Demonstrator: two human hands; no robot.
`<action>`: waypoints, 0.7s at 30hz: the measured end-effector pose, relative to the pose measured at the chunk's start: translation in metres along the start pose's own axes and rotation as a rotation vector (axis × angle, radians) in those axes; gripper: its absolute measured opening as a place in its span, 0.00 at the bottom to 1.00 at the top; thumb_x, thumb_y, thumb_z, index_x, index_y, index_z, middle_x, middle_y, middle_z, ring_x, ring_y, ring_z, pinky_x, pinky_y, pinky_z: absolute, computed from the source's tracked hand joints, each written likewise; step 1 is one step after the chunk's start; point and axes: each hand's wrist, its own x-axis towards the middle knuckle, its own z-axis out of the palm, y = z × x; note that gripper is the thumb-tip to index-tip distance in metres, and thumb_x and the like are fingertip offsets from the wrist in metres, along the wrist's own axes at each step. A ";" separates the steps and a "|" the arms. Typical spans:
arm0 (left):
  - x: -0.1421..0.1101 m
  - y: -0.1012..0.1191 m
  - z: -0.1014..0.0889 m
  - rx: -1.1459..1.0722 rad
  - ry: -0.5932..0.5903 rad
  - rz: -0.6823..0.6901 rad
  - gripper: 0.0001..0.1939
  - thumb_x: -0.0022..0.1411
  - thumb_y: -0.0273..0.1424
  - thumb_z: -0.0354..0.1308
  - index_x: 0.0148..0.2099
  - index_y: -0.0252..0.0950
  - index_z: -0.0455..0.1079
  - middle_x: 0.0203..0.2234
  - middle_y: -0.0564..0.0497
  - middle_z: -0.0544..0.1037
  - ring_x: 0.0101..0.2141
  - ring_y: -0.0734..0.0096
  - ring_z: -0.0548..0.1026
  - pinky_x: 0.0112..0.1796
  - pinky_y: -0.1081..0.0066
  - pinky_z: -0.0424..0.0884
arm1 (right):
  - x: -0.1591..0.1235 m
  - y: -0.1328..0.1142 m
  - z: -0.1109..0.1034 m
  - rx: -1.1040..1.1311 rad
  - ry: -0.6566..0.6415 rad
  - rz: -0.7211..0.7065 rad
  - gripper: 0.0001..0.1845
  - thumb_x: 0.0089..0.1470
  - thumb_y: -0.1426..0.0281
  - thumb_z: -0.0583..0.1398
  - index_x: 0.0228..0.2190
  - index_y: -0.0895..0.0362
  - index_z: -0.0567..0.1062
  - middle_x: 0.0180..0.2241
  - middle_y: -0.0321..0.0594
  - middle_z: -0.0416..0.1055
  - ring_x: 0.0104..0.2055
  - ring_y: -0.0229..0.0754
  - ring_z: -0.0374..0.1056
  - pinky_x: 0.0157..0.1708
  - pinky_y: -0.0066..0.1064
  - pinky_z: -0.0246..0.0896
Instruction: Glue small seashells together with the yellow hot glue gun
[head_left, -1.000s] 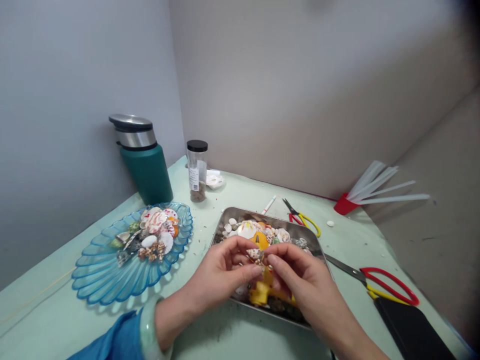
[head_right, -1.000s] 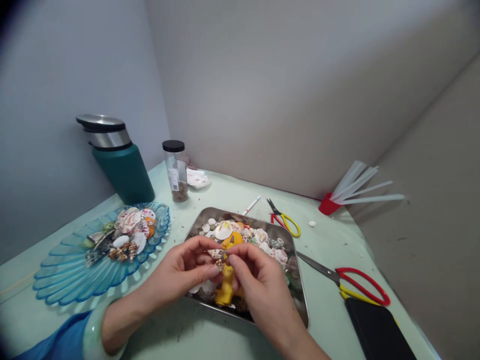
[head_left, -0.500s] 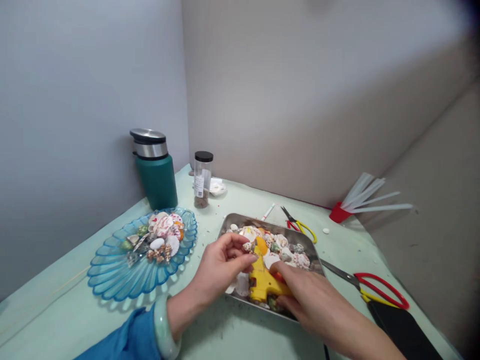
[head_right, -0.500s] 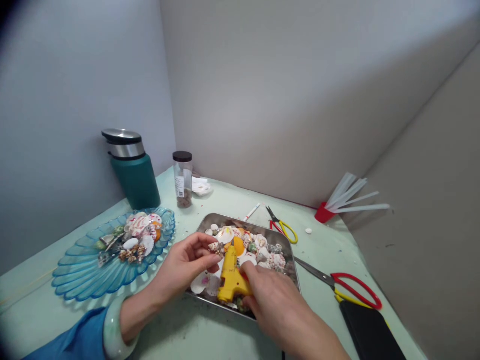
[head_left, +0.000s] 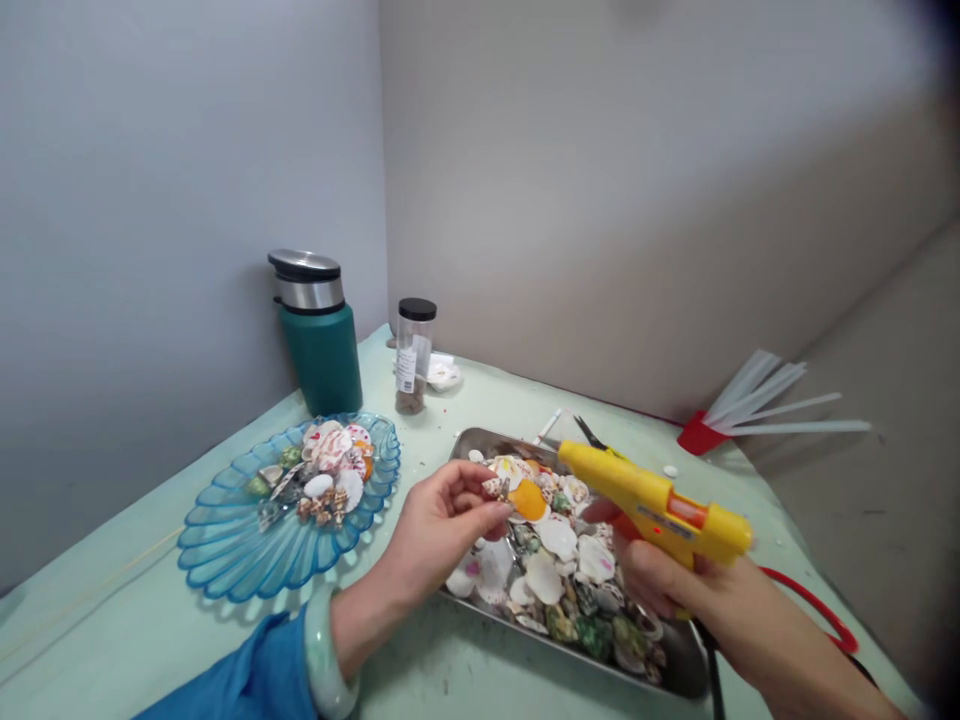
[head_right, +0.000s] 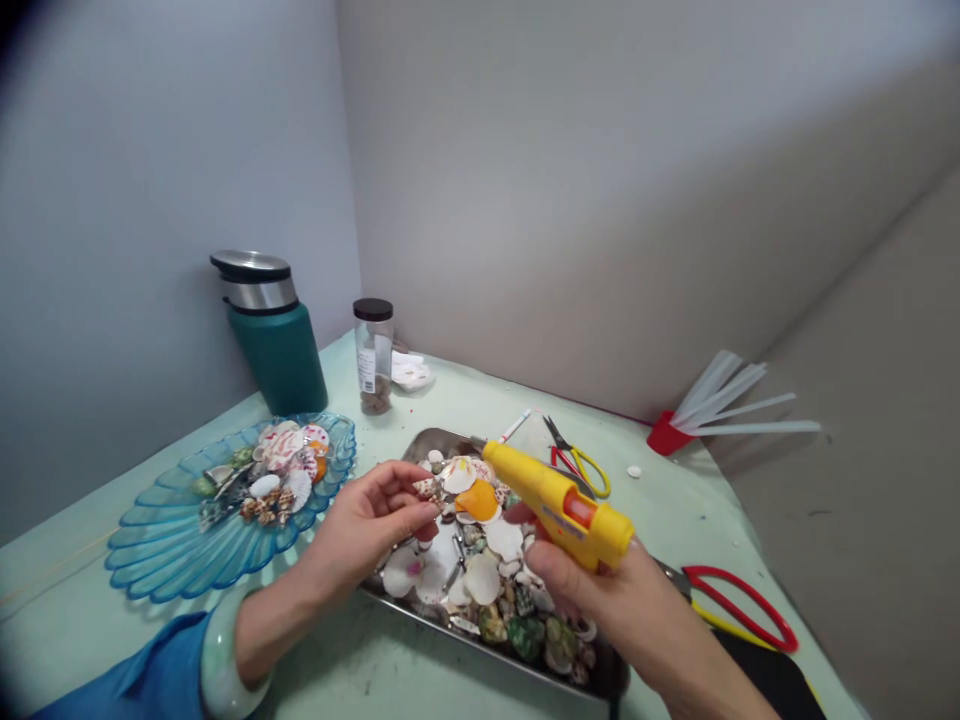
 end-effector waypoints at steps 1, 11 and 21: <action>0.000 0.000 0.000 0.007 0.003 -0.002 0.15 0.48 0.27 0.67 0.37 0.32 0.67 0.17 0.59 0.74 0.20 0.77 0.74 0.25 0.77 0.70 | -0.001 -0.001 0.000 -0.055 0.011 0.045 0.19 0.52 0.54 0.61 0.41 0.51 0.75 0.18 0.30 0.56 0.19 0.34 0.52 0.19 0.28 0.50; -0.002 0.002 0.001 0.091 0.014 -0.037 0.13 0.49 0.28 0.65 0.37 0.32 0.67 0.17 0.58 0.74 0.21 0.77 0.74 0.24 0.78 0.69 | 0.004 -0.031 0.003 -0.418 -0.142 0.075 0.10 0.48 0.58 0.62 0.29 0.49 0.79 0.28 0.37 0.75 0.26 0.43 0.69 0.23 0.30 0.64; -0.004 -0.001 -0.001 0.157 -0.009 -0.030 0.14 0.50 0.30 0.65 0.39 0.34 0.67 0.18 0.57 0.73 0.22 0.73 0.74 0.21 0.77 0.69 | 0.003 -0.030 0.009 -0.480 -0.124 0.056 0.08 0.50 0.61 0.62 0.27 0.51 0.79 0.25 0.35 0.75 0.27 0.44 0.70 0.23 0.29 0.64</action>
